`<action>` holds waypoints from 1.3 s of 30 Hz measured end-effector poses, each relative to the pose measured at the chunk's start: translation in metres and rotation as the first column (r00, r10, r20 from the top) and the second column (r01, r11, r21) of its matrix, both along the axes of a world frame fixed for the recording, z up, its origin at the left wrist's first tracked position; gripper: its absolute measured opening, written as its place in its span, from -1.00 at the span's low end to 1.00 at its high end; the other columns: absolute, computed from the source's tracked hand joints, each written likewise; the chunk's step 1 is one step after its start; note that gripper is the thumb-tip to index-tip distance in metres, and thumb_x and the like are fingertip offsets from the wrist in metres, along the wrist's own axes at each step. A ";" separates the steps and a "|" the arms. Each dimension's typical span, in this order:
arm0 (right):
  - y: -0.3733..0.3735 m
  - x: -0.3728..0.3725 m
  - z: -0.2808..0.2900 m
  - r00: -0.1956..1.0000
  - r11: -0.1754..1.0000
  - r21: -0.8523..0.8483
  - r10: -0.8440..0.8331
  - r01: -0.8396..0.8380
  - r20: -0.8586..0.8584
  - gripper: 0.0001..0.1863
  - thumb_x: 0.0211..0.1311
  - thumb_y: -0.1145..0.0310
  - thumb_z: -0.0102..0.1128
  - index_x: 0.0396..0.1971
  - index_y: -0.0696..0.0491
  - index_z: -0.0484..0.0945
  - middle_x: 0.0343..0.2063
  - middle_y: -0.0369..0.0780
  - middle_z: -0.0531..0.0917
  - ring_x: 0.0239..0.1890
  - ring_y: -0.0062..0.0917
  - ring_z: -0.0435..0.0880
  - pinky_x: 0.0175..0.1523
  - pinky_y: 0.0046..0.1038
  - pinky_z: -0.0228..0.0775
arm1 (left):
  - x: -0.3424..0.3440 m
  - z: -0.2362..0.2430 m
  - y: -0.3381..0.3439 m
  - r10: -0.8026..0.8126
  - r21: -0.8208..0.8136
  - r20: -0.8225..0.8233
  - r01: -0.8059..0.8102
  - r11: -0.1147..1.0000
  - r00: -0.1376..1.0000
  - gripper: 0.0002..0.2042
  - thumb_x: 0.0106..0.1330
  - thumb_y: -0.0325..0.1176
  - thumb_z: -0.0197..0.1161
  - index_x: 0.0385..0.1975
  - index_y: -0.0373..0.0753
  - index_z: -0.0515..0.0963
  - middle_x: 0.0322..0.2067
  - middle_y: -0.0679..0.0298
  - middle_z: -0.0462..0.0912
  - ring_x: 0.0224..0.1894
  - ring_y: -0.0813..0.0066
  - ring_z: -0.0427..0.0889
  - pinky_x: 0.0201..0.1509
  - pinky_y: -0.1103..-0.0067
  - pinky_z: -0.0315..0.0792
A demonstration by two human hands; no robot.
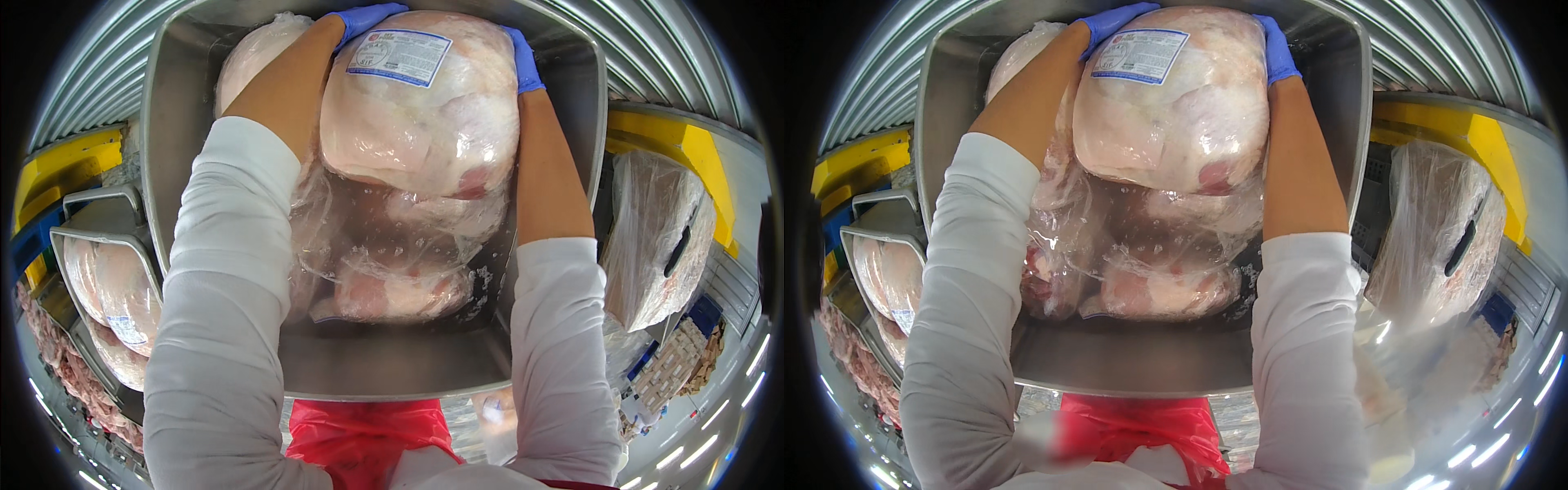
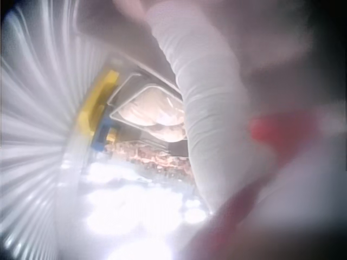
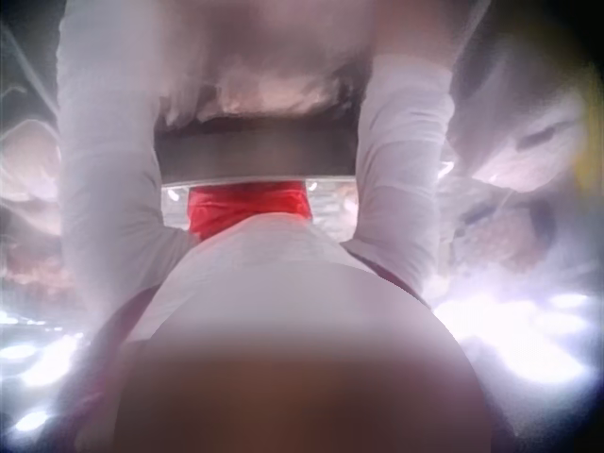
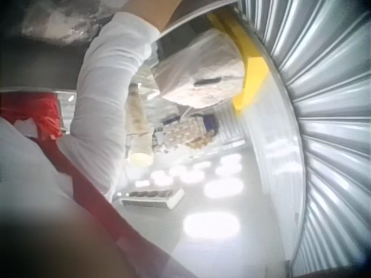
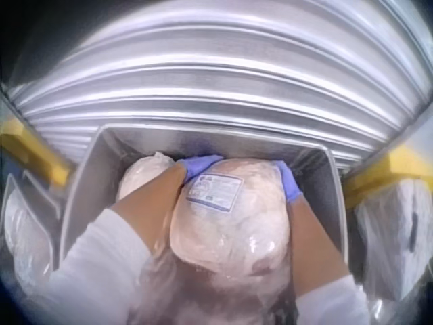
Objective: The person removes vacuum-sealed packages of meat from a metal bin, opens the plastic, and places the meat into another bin. The person repeats this process for multiple packages, handling each one individually.
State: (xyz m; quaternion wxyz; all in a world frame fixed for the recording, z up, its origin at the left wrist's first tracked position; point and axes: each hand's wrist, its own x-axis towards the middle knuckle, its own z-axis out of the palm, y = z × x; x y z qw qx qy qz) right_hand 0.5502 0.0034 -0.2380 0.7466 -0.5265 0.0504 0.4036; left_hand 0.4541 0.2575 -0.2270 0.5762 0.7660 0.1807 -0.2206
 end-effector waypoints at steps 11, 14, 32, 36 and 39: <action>-0.056 -0.170 0.080 0.939 0.956 0.079 -0.291 0.281 0.183 -0.58 -0.04 0.37 0.07 -0.13 0.24 0.45 -0.13 -0.13 0.53 -0.04 -0.45 0.45 0.14 -0.46 0.18 | -0.052 -0.018 -0.015 0.104 0.109 0.025 -0.107 0.988 0.994 -0.57 0.20 -0.03 0.04 -0.21 -0.30 0.54 -0.13 0.17 0.55 -0.11 0.40 0.50 0.01 0.53 0.30; -0.067 -0.205 0.088 0.881 0.935 0.055 -0.350 0.351 0.318 -0.46 -0.05 0.26 0.07 -0.06 0.27 0.37 -0.03 -0.08 0.46 0.06 -0.39 0.39 0.22 -0.40 0.10 | -0.052 -0.008 -0.041 -0.003 -0.238 -0.170 -0.038 0.971 0.985 -0.63 0.17 -0.09 0.09 -0.20 -0.26 0.55 -0.22 0.20 0.59 -0.16 0.42 0.53 0.00 0.55 0.34; -0.042 -0.451 0.139 0.811 0.993 -0.115 0.079 -0.015 0.580 -0.88 -0.14 0.46 0.24 -0.52 0.07 0.51 -0.46 -0.18 0.57 -0.34 -0.29 0.53 -0.15 -0.34 0.34 | -0.326 0.114 -0.062 0.363 0.308 -0.028 -0.337 0.890 0.932 -0.66 0.00 -0.37 0.35 -0.17 -0.24 0.54 -0.53 0.35 0.44 -0.45 0.53 0.35 -0.18 0.61 0.35; -0.041 -0.489 0.122 0.762 0.932 -0.219 0.363 -0.289 0.536 -0.79 -0.13 0.36 0.24 -0.42 0.07 0.49 -0.38 -0.14 0.54 -0.29 -0.25 0.51 -0.12 -0.30 0.33 | -0.335 0.134 -0.092 0.045 0.730 0.226 -0.200 0.654 0.973 -0.44 -0.09 -0.32 0.40 0.00 -0.18 0.42 -0.14 0.14 0.43 -0.06 0.26 0.36 0.06 0.45 0.29; -0.055 -0.479 0.127 0.726 0.866 -0.360 0.490 -0.346 0.481 -0.74 -0.12 0.34 0.25 -0.38 0.08 0.47 -0.35 -0.13 0.52 -0.25 -0.24 0.49 -0.07 -0.29 0.31 | -0.367 0.117 -0.096 -0.067 0.621 0.279 -0.127 0.773 0.958 -0.44 -0.11 -0.30 0.41 -0.01 -0.17 0.43 -0.13 0.09 0.45 -0.03 0.13 0.37 0.10 0.40 0.27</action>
